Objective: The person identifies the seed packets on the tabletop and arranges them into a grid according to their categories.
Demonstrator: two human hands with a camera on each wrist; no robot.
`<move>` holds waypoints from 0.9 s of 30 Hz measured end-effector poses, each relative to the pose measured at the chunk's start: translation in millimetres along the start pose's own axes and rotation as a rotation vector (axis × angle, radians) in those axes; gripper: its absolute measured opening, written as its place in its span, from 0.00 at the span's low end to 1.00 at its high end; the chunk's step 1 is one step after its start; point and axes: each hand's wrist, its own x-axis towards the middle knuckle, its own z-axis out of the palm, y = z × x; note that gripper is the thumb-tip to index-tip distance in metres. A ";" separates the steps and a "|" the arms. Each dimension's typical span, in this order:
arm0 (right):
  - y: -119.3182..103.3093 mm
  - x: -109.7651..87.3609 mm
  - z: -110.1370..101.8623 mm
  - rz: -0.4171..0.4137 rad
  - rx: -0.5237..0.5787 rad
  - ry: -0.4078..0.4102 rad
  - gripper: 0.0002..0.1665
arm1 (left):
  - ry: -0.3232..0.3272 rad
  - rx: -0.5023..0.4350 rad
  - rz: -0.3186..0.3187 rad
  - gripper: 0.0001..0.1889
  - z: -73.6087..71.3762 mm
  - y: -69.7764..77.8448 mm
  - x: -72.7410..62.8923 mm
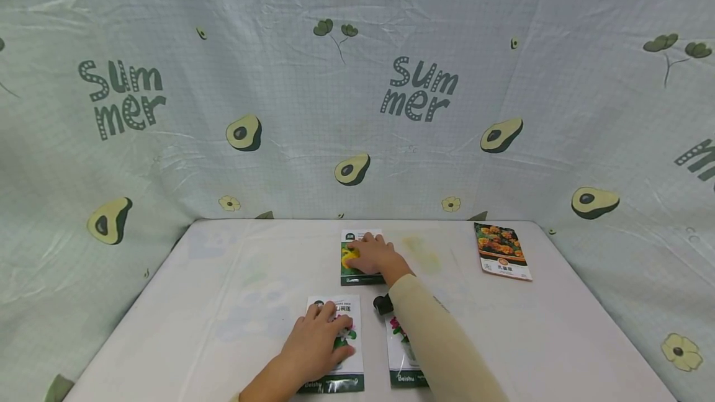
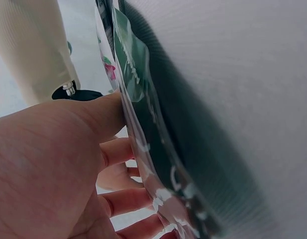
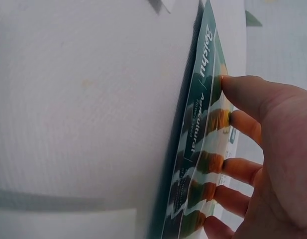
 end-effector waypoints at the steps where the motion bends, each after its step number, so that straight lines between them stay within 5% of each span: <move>1: -0.4 0.2 0.1 -0.001 -0.001 -0.001 0.31 | -0.001 0.000 0.000 0.25 -0.1 0.1 0.3; 27: -23.8 -1.2 2.7 -0.023 0.006 0.021 0.33 | 0.016 -0.003 0.020 0.24 0.5 0.2 -1.6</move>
